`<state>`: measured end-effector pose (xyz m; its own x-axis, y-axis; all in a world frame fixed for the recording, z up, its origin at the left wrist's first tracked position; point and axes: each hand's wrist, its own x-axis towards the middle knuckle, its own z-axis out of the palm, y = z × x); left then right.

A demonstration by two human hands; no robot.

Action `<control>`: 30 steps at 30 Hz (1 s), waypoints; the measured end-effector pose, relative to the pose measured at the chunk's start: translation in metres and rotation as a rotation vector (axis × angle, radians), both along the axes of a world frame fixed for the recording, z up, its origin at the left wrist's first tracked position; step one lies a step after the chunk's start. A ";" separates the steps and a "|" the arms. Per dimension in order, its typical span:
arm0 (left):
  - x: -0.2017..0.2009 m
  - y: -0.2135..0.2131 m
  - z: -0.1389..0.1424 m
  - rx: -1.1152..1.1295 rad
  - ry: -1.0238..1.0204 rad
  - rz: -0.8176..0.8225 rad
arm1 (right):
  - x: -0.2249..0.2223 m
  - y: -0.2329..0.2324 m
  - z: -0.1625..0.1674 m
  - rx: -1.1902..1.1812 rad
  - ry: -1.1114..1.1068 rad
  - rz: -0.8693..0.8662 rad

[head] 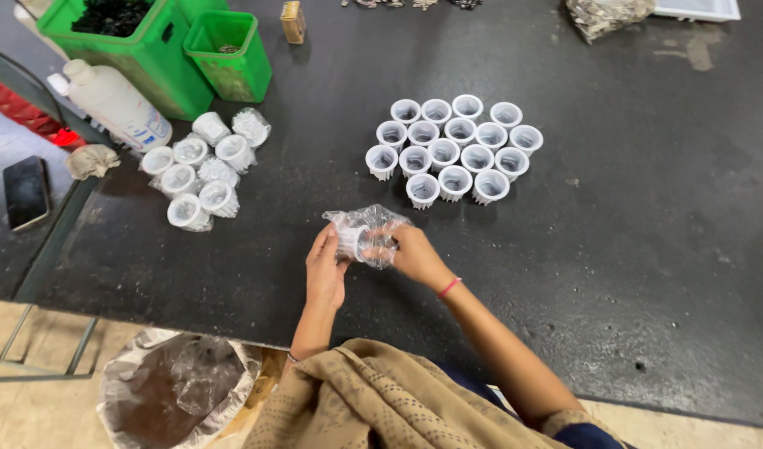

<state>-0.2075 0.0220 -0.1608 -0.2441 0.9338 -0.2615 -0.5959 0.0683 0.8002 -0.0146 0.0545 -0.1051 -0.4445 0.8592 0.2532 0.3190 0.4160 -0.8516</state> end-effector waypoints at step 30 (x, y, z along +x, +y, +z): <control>-0.245 -0.019 -0.023 0.189 0.175 0.589 | -0.081 0.051 -0.015 0.272 -0.429 -0.533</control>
<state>-0.4526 0.0031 -0.1834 -0.7543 0.6563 -0.0155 -0.3502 -0.3823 0.8551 -0.0960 0.1052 -0.1197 -0.0922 0.9181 0.3855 0.8187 0.2902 -0.4955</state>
